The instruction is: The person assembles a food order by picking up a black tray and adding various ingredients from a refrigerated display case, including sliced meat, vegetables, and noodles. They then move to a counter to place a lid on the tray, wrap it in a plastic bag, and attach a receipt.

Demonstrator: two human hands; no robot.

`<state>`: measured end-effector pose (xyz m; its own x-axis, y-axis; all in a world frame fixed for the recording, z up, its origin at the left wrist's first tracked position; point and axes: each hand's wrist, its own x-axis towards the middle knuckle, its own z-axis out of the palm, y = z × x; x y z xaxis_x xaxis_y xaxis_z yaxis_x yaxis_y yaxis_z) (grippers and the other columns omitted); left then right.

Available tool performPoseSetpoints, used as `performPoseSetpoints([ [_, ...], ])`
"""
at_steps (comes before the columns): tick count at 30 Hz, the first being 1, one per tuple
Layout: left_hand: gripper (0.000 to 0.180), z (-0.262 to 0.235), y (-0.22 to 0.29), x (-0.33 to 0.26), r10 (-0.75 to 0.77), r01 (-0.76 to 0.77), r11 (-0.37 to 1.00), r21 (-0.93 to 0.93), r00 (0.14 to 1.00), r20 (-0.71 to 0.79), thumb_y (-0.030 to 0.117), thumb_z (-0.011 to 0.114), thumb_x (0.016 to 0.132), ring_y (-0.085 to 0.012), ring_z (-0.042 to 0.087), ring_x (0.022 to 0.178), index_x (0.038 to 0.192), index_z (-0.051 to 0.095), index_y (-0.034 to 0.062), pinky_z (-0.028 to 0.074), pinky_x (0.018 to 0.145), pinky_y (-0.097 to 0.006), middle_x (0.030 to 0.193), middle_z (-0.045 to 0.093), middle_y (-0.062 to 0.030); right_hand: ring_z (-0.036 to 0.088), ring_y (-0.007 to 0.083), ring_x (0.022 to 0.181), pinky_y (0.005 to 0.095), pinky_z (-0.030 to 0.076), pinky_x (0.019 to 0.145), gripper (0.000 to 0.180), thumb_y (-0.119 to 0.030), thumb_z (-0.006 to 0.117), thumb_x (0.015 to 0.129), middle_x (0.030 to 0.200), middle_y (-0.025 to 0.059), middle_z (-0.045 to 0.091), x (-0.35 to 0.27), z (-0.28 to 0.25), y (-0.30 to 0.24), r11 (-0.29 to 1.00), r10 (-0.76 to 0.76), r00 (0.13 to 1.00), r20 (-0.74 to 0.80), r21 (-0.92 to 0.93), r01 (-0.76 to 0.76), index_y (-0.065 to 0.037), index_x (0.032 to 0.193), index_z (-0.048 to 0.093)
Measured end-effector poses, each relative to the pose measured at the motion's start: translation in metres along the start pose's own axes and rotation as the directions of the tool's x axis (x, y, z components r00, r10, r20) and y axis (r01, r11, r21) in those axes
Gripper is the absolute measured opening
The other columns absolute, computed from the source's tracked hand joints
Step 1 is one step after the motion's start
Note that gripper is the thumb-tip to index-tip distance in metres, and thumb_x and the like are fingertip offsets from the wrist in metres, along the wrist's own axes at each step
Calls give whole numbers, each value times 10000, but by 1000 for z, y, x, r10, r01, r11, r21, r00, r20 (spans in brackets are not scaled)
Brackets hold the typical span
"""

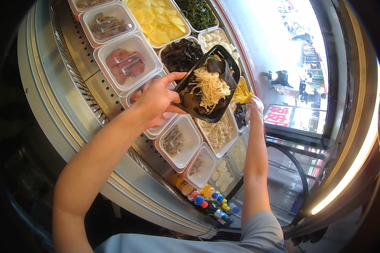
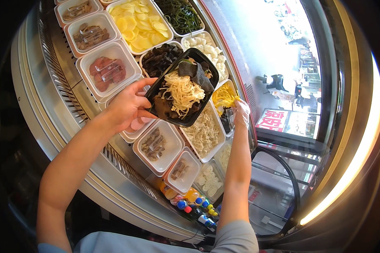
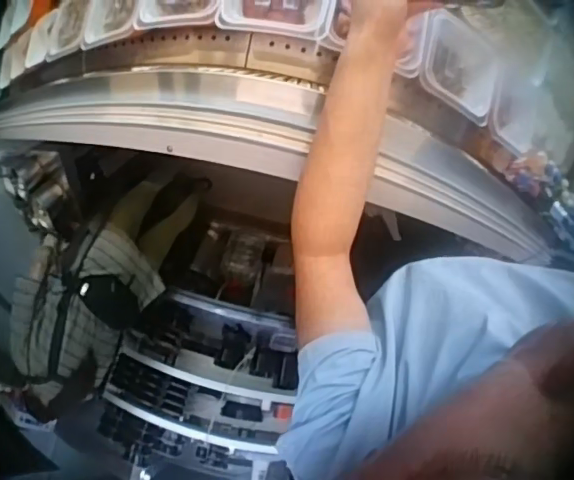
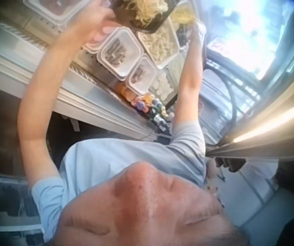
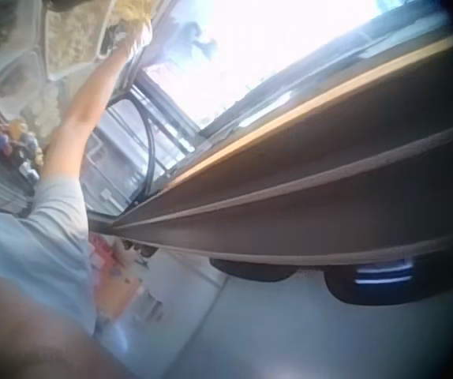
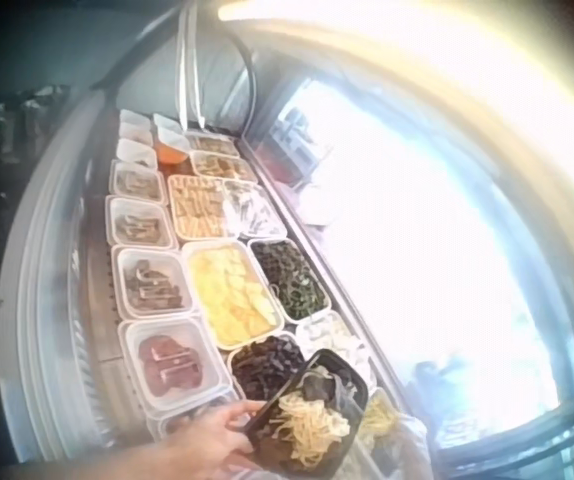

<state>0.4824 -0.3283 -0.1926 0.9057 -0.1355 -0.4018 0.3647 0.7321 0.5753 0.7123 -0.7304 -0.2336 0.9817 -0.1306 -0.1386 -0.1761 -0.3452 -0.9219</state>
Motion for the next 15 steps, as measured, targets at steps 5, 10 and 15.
performPoseSetpoints([
  [5,637,-1,-6,8,-21,23,999,-37,998,61,-139,423,784,-277,673,927,1399,395,24,615,775,-356,1154,520,-150,609,194,769,303,481,671,218,-83,687,813,877,70,644,19,-42,23,996,84,990,113,14,-86,5,1007,638],
  [10,642,3,-6,4,-47,49,998,-39,998,40,-154,415,777,-279,683,919,1393,398,24,620,757,-349,1147,564,-154,618,168,796,269,508,662,196,-60,687,847,940,77,646,33,-44,14,981,68,997,-48,185,-58,-8,1026,629],
  [15,646,-1,-11,8,-56,57,998,-24,998,32,-153,415,776,-274,678,933,1398,389,20,624,745,-345,1173,545,-150,615,192,840,280,527,714,197,-33,668,873,975,87,624,14,-34,-32,909,64,997,-52,416,-37,0,1059,611],
])
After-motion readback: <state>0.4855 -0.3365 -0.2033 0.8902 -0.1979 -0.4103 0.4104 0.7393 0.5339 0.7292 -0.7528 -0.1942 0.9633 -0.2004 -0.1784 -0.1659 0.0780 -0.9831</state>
